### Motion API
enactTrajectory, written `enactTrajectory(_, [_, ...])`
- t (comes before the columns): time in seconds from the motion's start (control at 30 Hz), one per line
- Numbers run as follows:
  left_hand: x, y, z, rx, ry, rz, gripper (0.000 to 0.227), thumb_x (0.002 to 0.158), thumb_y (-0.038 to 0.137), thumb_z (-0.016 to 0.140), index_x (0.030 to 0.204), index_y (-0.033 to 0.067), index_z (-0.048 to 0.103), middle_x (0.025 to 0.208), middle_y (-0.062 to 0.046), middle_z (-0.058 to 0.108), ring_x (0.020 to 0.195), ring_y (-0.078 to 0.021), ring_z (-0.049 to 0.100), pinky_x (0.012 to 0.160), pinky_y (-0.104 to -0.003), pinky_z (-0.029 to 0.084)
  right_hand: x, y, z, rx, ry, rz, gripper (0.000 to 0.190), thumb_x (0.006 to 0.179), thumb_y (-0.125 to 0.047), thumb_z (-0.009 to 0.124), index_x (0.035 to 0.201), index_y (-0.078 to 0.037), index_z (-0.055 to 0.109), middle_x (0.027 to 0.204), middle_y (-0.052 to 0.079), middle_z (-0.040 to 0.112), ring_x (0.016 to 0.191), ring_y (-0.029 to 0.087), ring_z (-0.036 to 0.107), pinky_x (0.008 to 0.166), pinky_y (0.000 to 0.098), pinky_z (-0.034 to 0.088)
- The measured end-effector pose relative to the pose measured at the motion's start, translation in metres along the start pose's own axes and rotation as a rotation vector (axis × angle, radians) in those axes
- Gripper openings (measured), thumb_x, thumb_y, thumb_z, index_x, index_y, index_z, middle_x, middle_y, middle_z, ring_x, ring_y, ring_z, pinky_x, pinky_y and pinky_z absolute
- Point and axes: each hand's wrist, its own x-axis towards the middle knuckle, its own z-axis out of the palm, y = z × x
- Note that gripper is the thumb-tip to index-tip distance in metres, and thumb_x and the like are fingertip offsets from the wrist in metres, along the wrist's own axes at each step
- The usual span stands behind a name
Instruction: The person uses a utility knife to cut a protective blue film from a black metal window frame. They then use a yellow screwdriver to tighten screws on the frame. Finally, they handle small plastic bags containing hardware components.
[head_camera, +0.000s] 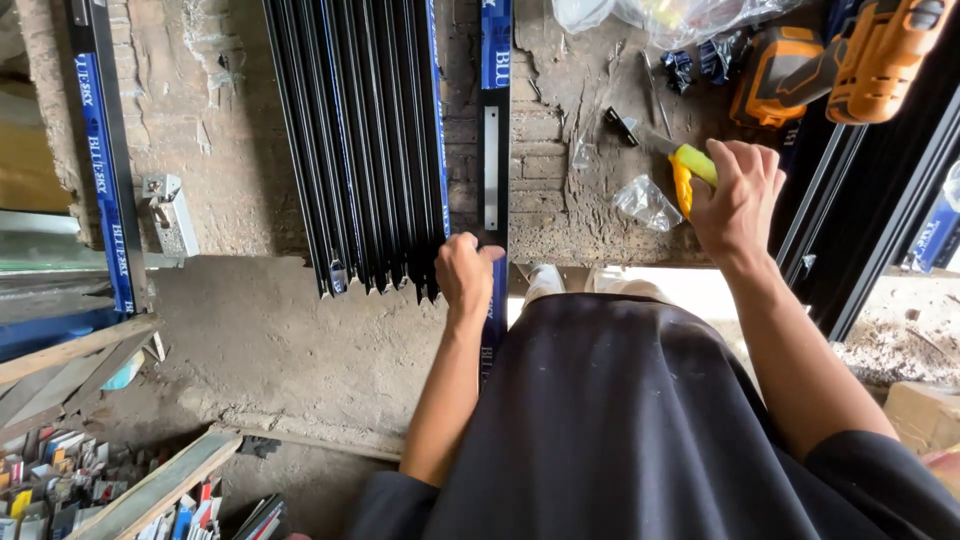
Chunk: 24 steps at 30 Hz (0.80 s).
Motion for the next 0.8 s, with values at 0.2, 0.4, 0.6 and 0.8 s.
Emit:
enactTrajectory(0.2, [-0.013, 0.054, -0.073, -0.202, 0.055, 0.189, 0.019, 0.096, 0.020, 0.063, 0.114, 0.0181, 0.069, 0.087, -0.012, 0.076, 0.088, -0.0383, 0.075, 0.080, -0.049, 0.058, -0.014, -0.068, -0.017, 0.518, -0.192, 0.197, 0.047, 0.086, -0.015, 0.080, 0.132, -0.010, 0.070, 0.115, 0.014, 0.070, 0.110, 0.032, 0.064, 0.088, 0.0424, 0.053])
enactTrajectory(0.4, [-0.081, 0.166, -0.073, -0.736, 0.135, 0.558, 0.041, 0.106, 0.012, 0.037, 0.145, 0.0095, 0.050, 0.127, -0.019, 0.058, 0.114, -0.0378, 0.061, 0.103, -0.047, 0.048, -0.011, -0.189, -0.060, 1.866, -0.727, 1.092, 0.071, 0.098, -0.056, 0.049, 0.155, -0.014, 0.040, 0.137, 0.019, 0.060, 0.125, 0.035, 0.059, 0.097, 0.0549, 0.049])
enactTrajectory(0.6, [-0.070, 0.146, -0.058, -0.550, 0.234, 0.646, 0.065, 0.076, -0.014, 0.069, 0.136, 0.0053, 0.054, 0.131, -0.016, 0.053, 0.128, -0.0373, 0.052, 0.110, -0.046, 0.043, 0.000, -0.193, -0.075, 1.762, -0.485, 0.945, 0.037, 0.094, -0.009, 0.064, 0.129, -0.001, 0.071, 0.105, 0.016, 0.072, 0.083, 0.017, 0.066, 0.071, 0.0251, 0.053])
enactTrajectory(0.8, [-0.106, 0.188, -0.129, -0.622, -0.118, 0.536, 0.081, 0.083, -0.015, 0.063, 0.156, -0.0007, 0.030, 0.150, -0.037, 0.038, 0.129, -0.0574, 0.049, 0.102, -0.050, 0.056, -0.008, -0.156, -0.042, 1.578, -0.265, 0.858, 0.026, 0.083, 0.006, 0.077, 0.109, 0.005, 0.074, 0.097, 0.026, 0.076, 0.078, 0.025, 0.076, 0.066, 0.0343, 0.066])
